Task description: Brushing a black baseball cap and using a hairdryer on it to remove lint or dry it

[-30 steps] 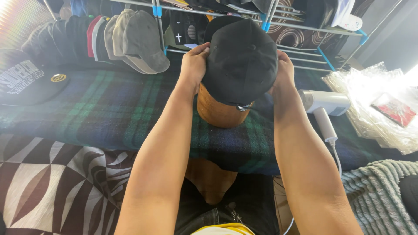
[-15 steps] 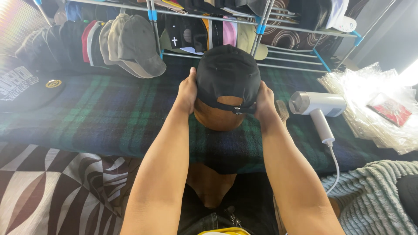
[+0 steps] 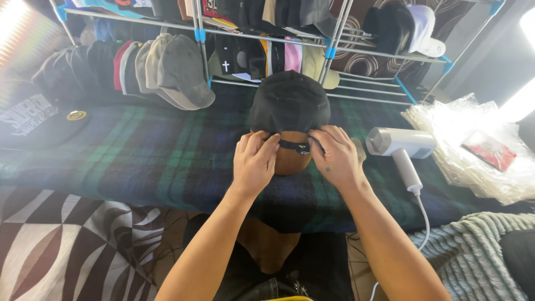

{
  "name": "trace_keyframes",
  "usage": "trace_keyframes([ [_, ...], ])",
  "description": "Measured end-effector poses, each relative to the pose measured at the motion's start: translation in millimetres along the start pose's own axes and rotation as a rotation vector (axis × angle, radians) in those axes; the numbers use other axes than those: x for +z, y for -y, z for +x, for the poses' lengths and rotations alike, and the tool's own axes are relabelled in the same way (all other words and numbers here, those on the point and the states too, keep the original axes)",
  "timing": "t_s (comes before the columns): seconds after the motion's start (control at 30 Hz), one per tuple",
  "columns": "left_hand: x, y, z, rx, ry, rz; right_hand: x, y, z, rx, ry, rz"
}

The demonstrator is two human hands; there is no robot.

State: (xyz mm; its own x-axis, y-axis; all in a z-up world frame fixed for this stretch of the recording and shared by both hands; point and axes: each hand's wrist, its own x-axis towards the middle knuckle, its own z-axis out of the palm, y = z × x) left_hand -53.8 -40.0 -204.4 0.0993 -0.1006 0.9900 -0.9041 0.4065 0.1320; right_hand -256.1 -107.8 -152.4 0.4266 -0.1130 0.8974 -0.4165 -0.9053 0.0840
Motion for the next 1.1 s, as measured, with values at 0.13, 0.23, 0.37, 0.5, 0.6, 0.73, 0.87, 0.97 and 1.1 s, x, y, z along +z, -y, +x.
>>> trace_keyframes([
  [0.13,5,17,-9,0.092,0.073,0.041,7,5,-7,-0.015,0.010,-0.015],
  [0.23,2,15,-7,0.110,0.095,0.018,9,11,-13,0.014,0.055,-0.043],
  [0.37,-2,16,-3,0.125,0.149,0.034,7,17,-11,0.048,0.106,-0.042],
  [0.5,-4,14,-8,0.138,0.171,0.037,9,20,-11,0.026,0.166,-0.026],
  [0.6,-7,14,-10,0.148,0.189,0.033,11,17,-12,0.033,0.163,-0.012],
  [0.73,-14,20,8,0.040,0.169,-0.032,-8,8,-5,0.097,0.025,0.050],
  [0.87,-18,23,8,-0.010,0.160,-0.015,-7,17,-5,0.225,0.001,0.051],
  [0.97,-9,20,-9,-0.011,0.096,-0.109,15,10,-32,0.144,-0.013,-0.054],
  [1.1,-3,16,-17,0.000,0.043,-0.073,24,12,-43,0.188,-0.034,0.010],
])
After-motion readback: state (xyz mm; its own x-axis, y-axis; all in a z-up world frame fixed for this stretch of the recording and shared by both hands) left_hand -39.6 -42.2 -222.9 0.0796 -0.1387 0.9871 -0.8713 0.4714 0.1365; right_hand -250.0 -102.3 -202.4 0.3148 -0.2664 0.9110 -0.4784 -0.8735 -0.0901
